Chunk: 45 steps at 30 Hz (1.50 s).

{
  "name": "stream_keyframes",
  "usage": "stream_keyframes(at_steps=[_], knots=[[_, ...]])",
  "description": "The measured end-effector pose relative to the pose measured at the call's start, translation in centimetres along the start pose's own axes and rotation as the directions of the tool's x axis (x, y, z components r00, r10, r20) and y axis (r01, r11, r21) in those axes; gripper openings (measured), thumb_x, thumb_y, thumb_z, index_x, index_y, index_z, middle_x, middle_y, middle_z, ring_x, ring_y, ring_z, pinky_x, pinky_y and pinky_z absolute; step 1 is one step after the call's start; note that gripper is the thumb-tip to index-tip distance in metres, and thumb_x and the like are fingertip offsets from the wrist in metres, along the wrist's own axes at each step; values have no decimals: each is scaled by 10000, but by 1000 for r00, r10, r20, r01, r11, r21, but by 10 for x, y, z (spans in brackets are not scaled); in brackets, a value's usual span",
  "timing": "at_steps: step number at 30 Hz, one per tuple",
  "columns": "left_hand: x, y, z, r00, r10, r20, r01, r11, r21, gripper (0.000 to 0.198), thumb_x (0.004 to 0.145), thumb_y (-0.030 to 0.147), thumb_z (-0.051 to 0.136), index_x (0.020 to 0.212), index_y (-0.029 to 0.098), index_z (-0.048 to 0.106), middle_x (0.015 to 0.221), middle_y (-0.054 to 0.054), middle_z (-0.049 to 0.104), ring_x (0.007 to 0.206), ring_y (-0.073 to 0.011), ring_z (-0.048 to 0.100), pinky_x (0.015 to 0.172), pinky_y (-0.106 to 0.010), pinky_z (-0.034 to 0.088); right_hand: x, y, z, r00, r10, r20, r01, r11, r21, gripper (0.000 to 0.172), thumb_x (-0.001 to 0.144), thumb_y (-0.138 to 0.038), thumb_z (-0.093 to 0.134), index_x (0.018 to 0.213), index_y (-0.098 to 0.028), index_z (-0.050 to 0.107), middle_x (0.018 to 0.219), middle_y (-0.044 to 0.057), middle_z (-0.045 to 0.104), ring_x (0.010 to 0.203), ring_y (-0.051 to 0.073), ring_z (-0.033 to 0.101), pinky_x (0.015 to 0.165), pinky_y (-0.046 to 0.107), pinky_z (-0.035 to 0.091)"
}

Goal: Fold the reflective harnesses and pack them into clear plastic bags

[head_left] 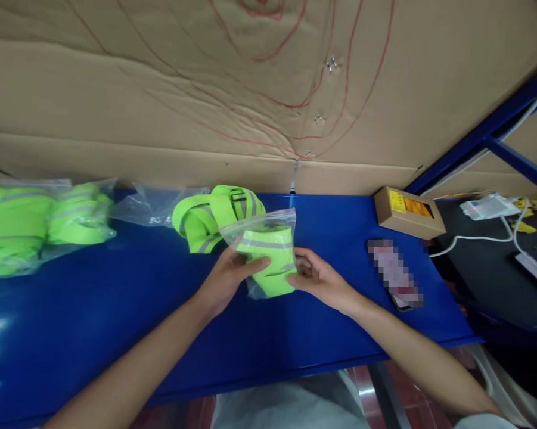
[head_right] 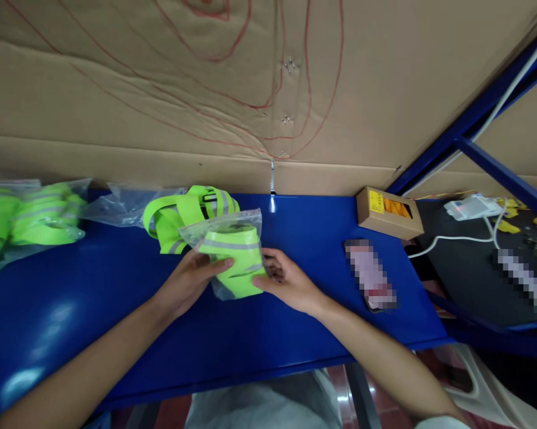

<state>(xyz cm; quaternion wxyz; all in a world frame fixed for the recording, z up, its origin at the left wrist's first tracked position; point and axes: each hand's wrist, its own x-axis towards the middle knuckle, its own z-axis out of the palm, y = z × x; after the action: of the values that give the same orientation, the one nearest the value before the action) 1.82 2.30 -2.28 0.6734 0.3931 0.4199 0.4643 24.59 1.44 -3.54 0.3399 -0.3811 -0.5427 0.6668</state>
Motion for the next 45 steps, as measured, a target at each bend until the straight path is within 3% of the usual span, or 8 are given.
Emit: stream_keyframes(at_steps=[17, 20, 25, 27, 32, 37, 41, 45], knots=[[-5, 3, 2, 939, -132, 316, 103, 989, 105, 635, 772, 451, 868, 1350, 317, 642, 1264, -99, 723, 1128, -298, 701, 917, -390, 594, -3, -21, -2, 966, -88, -242, 115, 988, 100, 406, 909, -556, 714, 1202, -275, 700, 1243, 55, 730, 1195, 270, 658, 1052, 434, 515], [-6, 1, 4, 944, -131, 302, 95, 987, 131, 547, 779, 399, 869, 1278, 289, 673, 1153, -88, 754, 1014, -268, 720, 853, -367, 600, -3, -15, -2, 958, -160, -238, 151, 987, -57, 420, 975, -545, 625, 1308, -289, 632, 1315, 63, 693, 1232, 260, 636, 1074, 437, 504], [-1, -9, 7, 991, 57, 123, -81, 977, 199, 605, 805, 411, 836, 1336, 237, 602, 1260, -104, 714, 1066, -268, 700, 837, -344, 595, -7, -10, -2, 797, -501, -337, 252, 784, -567, 480, 988, -406, 642, 1427, -283, 492, 1404, 114, 574, 1262, 260, 570, 1085, 460, 477], [0, -15, 6, 984, 143, 109, -171, 933, 316, 663, 798, 408, 841, 1373, 231, 563, 1243, -102, 709, 1066, -257, 695, 863, -345, 586, -10, -12, -1, 840, -501, -209, 291, 740, -606, 483, 986, -398, 647, 1427, -283, 488, 1351, 119, 596, 1235, 267, 589, 1071, 471, 490], [-3, -19, 3, 942, 234, 240, -332, 749, 574, 740, 836, 381, 817, 1497, 288, 496, 1171, -75, 687, 912, -189, 679, 852, -345, 574, -10, -12, 3, 919, -382, -97, 262, 777, -573, 999, 776, -513, 865, 1573, -267, 314, 1567, 166, 426, 1434, 356, 444, 1197, 552, 381], [-8, -8, 5, 896, 384, 222, -428, 615, 663, 246, 938, 357, 699, 1173, 292, 733, 1203, -60, 643, 926, -173, 644, 827, -311, 550, -1, -10, -1, 901, -307, -308, 224, 935, -276, 631, 877, -500, 772, 1402, -269, 509, 1398, 93, 628, 1302, 283, 595, 1130, 459, 469], [-3, -4, 3, 912, 409, 9, -332, 727, 601, 481, 842, 399, 807, 1262, 262, 615, 1271, -80, 614, 1079, -223, 633, 880, -332, 548, -1, -18, 1, 939, -178, -296, 179, 984, -24, 492, 868, -563, 755, 1250, -285, 616, 1222, 54, 720, 1164, 270, 672, 1005, 419, 555], [0, -5, 3, 978, 161, 131, -196, 923, 330, 656, 824, 431, 822, 1374, 241, 518, 1354, -118, 622, 1186, -265, 644, 942, -365, 557, -3, -21, 3, 964, -69, -259, 111, 982, 152, 442, 884, -575, 736, 1207, -280, 672, 1155, 54, 745, 1079, 270, 706, 957, 422, 575]])
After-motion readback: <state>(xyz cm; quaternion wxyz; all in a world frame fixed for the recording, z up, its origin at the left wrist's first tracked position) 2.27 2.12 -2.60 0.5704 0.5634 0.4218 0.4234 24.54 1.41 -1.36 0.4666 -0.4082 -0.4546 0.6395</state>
